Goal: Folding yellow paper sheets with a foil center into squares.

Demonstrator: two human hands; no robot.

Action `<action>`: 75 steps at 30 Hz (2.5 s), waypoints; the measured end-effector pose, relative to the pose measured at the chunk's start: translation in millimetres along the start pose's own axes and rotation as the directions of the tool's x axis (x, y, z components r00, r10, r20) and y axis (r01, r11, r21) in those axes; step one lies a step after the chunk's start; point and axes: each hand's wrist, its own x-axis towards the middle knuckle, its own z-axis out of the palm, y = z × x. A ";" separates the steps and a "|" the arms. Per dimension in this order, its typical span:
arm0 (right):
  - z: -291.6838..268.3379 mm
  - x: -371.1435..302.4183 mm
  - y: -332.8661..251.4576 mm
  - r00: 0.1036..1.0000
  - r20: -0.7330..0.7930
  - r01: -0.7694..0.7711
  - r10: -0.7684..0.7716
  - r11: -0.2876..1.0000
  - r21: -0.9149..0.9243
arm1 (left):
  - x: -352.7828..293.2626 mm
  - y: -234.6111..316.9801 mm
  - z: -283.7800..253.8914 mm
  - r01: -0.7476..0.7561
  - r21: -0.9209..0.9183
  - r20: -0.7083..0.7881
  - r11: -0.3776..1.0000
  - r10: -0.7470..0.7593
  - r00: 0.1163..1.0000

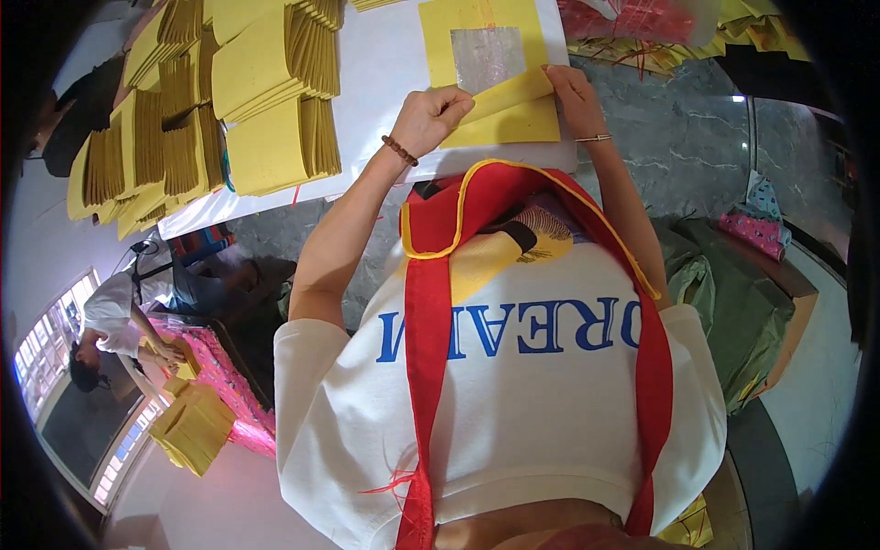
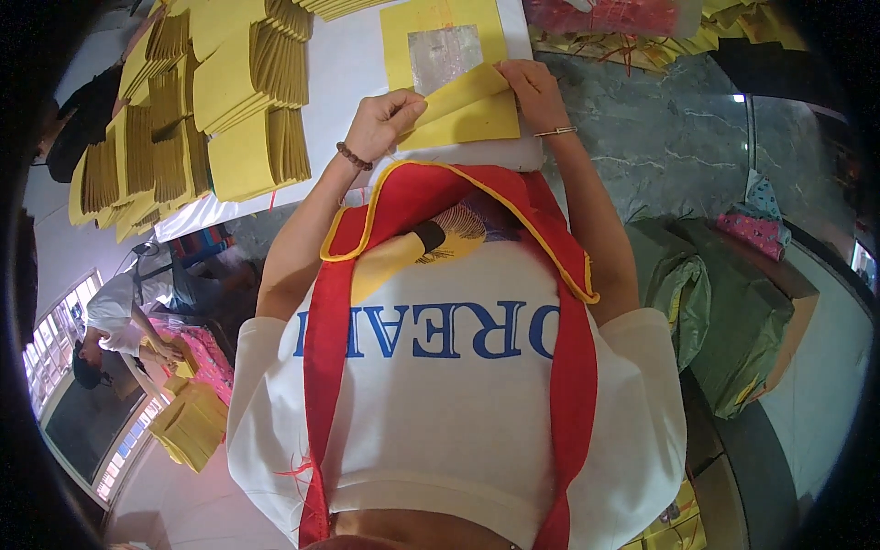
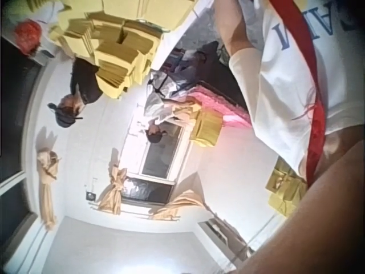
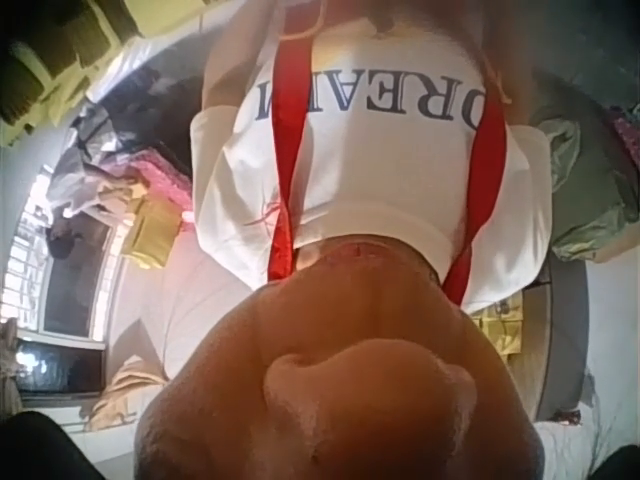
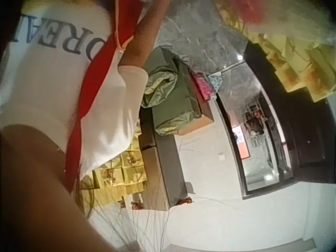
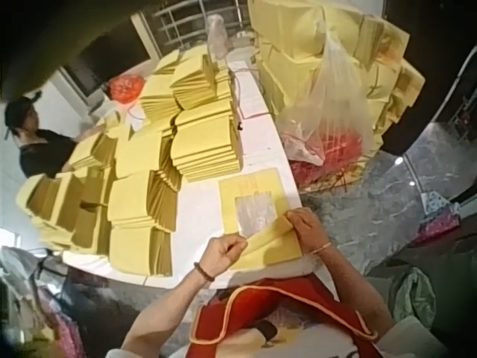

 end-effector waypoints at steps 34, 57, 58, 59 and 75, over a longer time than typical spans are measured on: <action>-10.1 4.9 -4.4 0.956 0.137 0.289 -0.261 0.919 -0.268 | 1.9 -9.1 -23.8 -0.436 0.713 0.068 0.549 0.565 0.822; 7.1 -8.6 -22.3 0.962 0.115 -0.254 0.249 0.967 0.024 | 11.1 -12.3 2.4 0.222 -0.115 -0.218 0.968 -0.243 0.945; 7.7 -7.4 -24.3 0.986 0.100 -0.125 0.131 0.990 -0.058 | 12.4 -15.5 4.6 0.163 -0.185 -0.252 0.969 -0.207 0.945; 8.5 -6.5 -26.5 0.995 0.096 0.005 0.008 0.990 -0.139 | 12.8 -18.7 6.6 0.100 -0.251 -0.288 0.963 -0.173 0.942; 12.2 -3.7 -35.3 0.974 0.067 -0.205 0.217 0.967 -0.148 | 14.1 39.4 -19.5 -0.007 0.548 -0.332 0.836 0.225 0.916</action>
